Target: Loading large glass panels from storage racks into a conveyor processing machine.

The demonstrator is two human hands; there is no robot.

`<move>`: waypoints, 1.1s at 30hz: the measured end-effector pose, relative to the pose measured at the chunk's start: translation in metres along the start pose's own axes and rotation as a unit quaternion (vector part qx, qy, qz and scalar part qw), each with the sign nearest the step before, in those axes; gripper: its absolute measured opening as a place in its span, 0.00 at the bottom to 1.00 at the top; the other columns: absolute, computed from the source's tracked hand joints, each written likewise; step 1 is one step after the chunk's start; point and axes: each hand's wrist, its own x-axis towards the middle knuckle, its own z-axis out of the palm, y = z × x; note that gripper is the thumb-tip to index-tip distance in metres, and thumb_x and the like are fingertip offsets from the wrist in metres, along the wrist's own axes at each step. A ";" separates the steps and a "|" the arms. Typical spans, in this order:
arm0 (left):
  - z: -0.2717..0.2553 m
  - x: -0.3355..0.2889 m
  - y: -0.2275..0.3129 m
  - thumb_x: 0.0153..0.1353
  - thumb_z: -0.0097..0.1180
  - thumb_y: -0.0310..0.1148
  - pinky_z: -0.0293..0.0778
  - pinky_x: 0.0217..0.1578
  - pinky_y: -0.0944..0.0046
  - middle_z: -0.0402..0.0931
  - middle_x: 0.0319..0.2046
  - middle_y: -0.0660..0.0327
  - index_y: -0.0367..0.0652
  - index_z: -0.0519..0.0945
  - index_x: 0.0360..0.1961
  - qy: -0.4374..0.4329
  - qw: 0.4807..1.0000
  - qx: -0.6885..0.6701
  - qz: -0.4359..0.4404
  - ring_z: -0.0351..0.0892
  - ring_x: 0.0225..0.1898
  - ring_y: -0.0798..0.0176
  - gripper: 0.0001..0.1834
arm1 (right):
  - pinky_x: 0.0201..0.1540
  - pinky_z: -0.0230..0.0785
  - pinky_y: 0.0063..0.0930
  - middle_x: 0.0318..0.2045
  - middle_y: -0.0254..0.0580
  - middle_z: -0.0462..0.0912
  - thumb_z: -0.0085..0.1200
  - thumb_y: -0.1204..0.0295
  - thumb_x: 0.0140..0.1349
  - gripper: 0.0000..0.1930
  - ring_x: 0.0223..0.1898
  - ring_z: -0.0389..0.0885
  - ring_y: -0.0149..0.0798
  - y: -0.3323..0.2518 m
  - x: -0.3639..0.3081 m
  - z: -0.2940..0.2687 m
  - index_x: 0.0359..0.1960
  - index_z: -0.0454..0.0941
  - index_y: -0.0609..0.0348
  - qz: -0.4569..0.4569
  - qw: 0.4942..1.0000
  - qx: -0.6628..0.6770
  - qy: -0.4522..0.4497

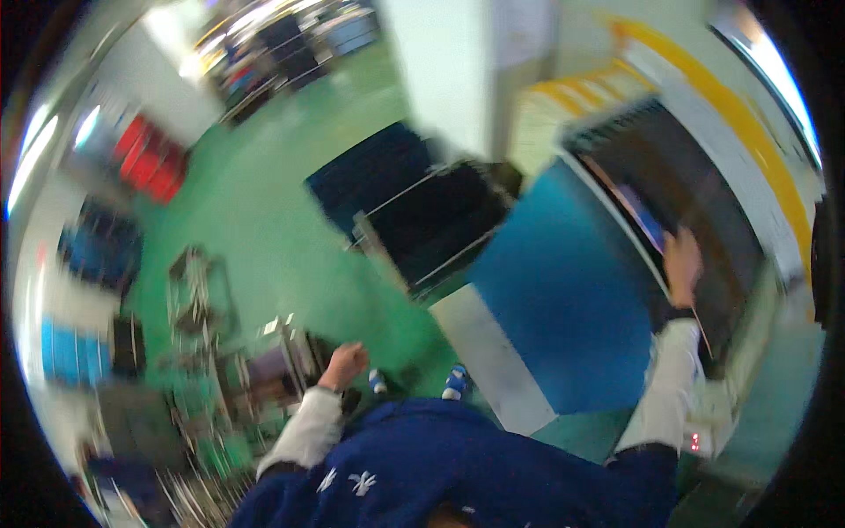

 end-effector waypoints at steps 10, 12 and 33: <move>-0.126 -0.073 -0.066 0.60 0.54 0.33 0.72 0.23 0.60 0.75 0.26 0.62 0.45 0.75 0.39 0.200 0.958 -0.197 0.048 0.76 0.24 0.60 0.08 | 0.55 0.67 0.40 0.52 0.58 0.77 0.40 0.58 0.72 0.23 0.52 0.76 0.54 -0.034 0.025 0.024 0.54 0.76 0.64 -0.121 0.991 -0.057 0.003; -0.133 -0.089 -0.081 0.63 0.52 0.33 0.71 0.22 0.62 0.74 0.27 0.62 0.42 0.73 0.43 0.289 0.933 -0.208 0.041 0.75 0.23 0.62 0.09 | 0.55 0.68 0.40 0.52 0.57 0.78 0.39 0.57 0.72 0.24 0.52 0.77 0.54 -0.070 0.014 0.027 0.53 0.76 0.66 -0.141 0.990 -0.024 0.011; -0.443 -0.180 -0.104 0.60 0.61 0.38 0.71 0.24 0.64 0.76 0.27 0.61 0.37 0.79 0.41 0.552 0.787 -0.270 0.051 0.72 0.24 0.66 0.15 | 0.47 0.70 0.35 0.41 0.51 0.83 0.51 0.66 0.65 0.14 0.42 0.81 0.44 -0.630 -0.414 0.012 0.45 0.81 0.63 -0.421 0.651 0.145 -0.614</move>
